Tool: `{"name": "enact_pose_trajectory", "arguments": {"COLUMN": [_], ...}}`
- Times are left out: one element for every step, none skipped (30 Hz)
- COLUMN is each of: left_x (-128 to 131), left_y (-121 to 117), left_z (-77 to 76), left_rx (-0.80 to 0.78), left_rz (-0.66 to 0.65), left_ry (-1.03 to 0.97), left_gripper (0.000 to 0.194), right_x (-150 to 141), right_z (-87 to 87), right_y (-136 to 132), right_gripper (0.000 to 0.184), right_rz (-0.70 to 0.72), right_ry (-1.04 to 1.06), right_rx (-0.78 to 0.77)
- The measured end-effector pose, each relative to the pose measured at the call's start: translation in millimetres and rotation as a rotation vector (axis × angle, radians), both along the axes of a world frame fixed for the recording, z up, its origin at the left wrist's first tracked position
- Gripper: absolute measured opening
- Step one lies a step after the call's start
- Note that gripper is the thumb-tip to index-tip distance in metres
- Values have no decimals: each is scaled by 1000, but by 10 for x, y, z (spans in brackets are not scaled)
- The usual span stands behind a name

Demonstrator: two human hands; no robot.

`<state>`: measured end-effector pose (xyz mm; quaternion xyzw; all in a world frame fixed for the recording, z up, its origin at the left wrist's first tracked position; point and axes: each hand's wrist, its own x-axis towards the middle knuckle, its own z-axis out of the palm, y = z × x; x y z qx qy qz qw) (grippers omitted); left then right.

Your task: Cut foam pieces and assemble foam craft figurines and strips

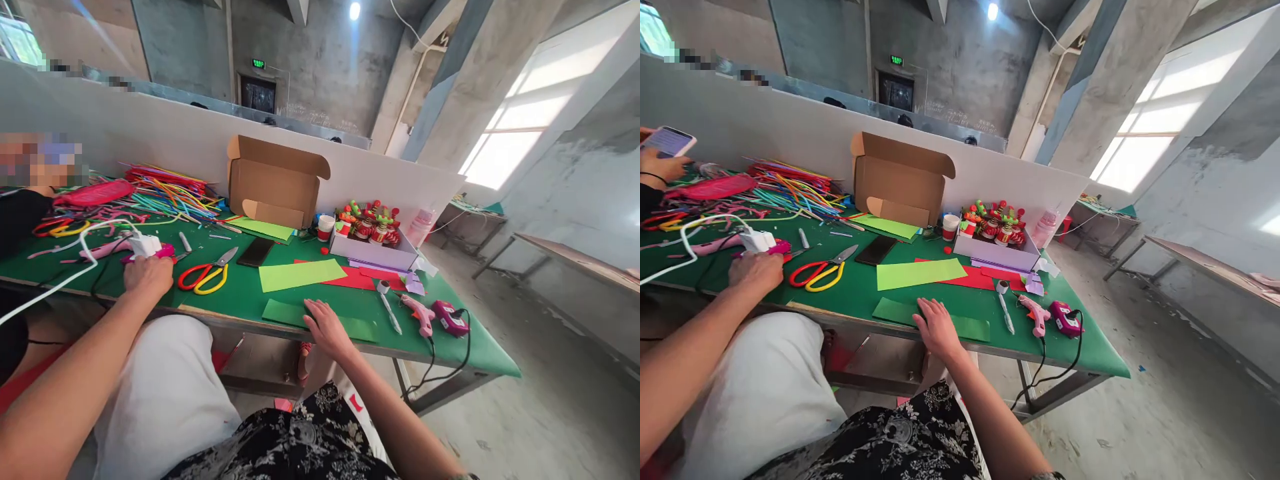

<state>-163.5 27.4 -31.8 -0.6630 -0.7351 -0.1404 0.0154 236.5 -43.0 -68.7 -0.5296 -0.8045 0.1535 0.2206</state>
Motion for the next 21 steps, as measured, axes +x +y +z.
{"name": "enact_pose_trajectory", "arguments": {"left_x": [8, 17, 26, 32, 33, 28, 17, -1, -24, -49, -73, -92, -99, -90, -60, -8, 66, 160, 268, 383, 498], "left_y": [-12, -29, -46, -61, -73, -81, -87, -92, -100, -113, -134, -164, -204, -254, -311, -375, -441, -506, -567, -620, -664], "left_z": [-11, -22, -35, -50, -65, -83, -101, -119, -137, -153, -165, -173, -177, -177, -174, -169, -165, -164, -168, -176, -190], "left_rx": [-9, -21, -33, -46, -58, -67, -71, -71, -61, -38, 4, 62, 131, 202, 265, 310, 334, 338, 333, 316, 292], "left_rz": [61, 121, 175, 217, 248, 262, 258, 250, 240, 229, 225, 224, 218, 196, 155, 91, 13, -68, -153, -226, -285], "left_ry": [40, 87, 136, 177, 207, 222, 220, 214, 208, 202, 193, 179, 160, 131, 89, 34, -33, -105, -164, -186, -186], "left_gripper": [28, 32, 35, 38, 40, 41, 41, 41, 40, 40, 40, 40, 41, 42, 42, 43, 44, 44, 44, 44, 42], "right_x": [-40, -70, -90, -99, -97, -84, -60, -28, 11, 52, 89, 116, 128, 122, 95, 50, -11, -80, -152, -218, -274], "right_z": [-15, -25, -30, -29, -22, -11, 3, 20, 39, 57, 73, 86, 96, 101, 102, 100, 94, 85, 76, 65, 55], "right_y": [4, 4, 4, 5, 10, 20, 34, 51, 71, 91, 110, 128, 145, 162, 181, 201, 223, 246, 269, 290, 308], "right_gripper": [48, 50, 52, 53, 55, 56, 57, 57, 57, 57, 58, 59, 61, 62, 62, 60, 58, 56, 55, 54, 53], "right_rz": [-18, -36, -49, -55, -52, -44, -33, -17, 1, 21, 41, 59, 72, 76, 70, 52, 23, -14, -54, -91, -118], "right_ry": [-88, -166, -229, -276, -311, -337, -353, -363, -366, -363, -352, -333, -308, -281, -255, -232, -215, -207, -208, -220, -242], "right_rx": [-7, -11, -15, -19, -25, -31, -38, -46, -56, -66, -72, -73, -68, -62, -57, -56, -58, -63, -66, -67, -68]}}
